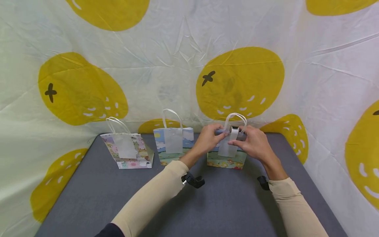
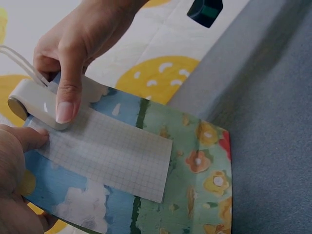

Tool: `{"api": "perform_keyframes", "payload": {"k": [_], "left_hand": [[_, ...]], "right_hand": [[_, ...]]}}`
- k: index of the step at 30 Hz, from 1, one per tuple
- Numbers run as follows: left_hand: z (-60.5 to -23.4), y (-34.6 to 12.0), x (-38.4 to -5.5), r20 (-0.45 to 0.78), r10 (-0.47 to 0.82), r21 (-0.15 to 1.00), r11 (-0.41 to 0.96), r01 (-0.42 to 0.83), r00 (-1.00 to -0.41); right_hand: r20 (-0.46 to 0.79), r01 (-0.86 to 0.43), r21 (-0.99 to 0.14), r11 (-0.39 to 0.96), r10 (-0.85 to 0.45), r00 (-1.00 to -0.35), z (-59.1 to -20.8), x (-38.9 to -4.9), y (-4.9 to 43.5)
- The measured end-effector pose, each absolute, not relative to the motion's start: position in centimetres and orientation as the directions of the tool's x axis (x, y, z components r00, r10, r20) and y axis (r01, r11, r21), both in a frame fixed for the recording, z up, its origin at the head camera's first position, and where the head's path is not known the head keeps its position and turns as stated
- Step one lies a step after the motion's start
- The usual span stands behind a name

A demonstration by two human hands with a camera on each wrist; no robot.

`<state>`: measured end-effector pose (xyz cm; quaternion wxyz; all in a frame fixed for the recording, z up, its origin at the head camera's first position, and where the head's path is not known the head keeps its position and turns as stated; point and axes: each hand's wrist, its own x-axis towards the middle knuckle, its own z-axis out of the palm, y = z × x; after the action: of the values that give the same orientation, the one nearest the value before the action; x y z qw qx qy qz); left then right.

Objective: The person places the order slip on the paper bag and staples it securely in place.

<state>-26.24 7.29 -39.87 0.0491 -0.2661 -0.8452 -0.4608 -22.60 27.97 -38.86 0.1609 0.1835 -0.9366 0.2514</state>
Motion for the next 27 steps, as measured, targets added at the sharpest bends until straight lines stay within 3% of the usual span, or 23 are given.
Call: {"api": "perform_keyframes", "payload": {"k": [19, 27], "left_hand": [[-39.65, 6.77, -26.27, 0.313, 0.438, 0.764, 0.412, 0.497, -0.843], [-39.49, 6.86, -26.26, 0.309, 0.417, 0.771, 0.416, 0.482, -0.854]], "right_hand": [[0.42, -0.434, -0.399, 0.808, -0.259, -0.87, -38.65, -22.47, 27.67], [0.378, -0.433, -0.497, 0.752, -0.262, -0.888, -38.06, -22.13, 27.64]]}}
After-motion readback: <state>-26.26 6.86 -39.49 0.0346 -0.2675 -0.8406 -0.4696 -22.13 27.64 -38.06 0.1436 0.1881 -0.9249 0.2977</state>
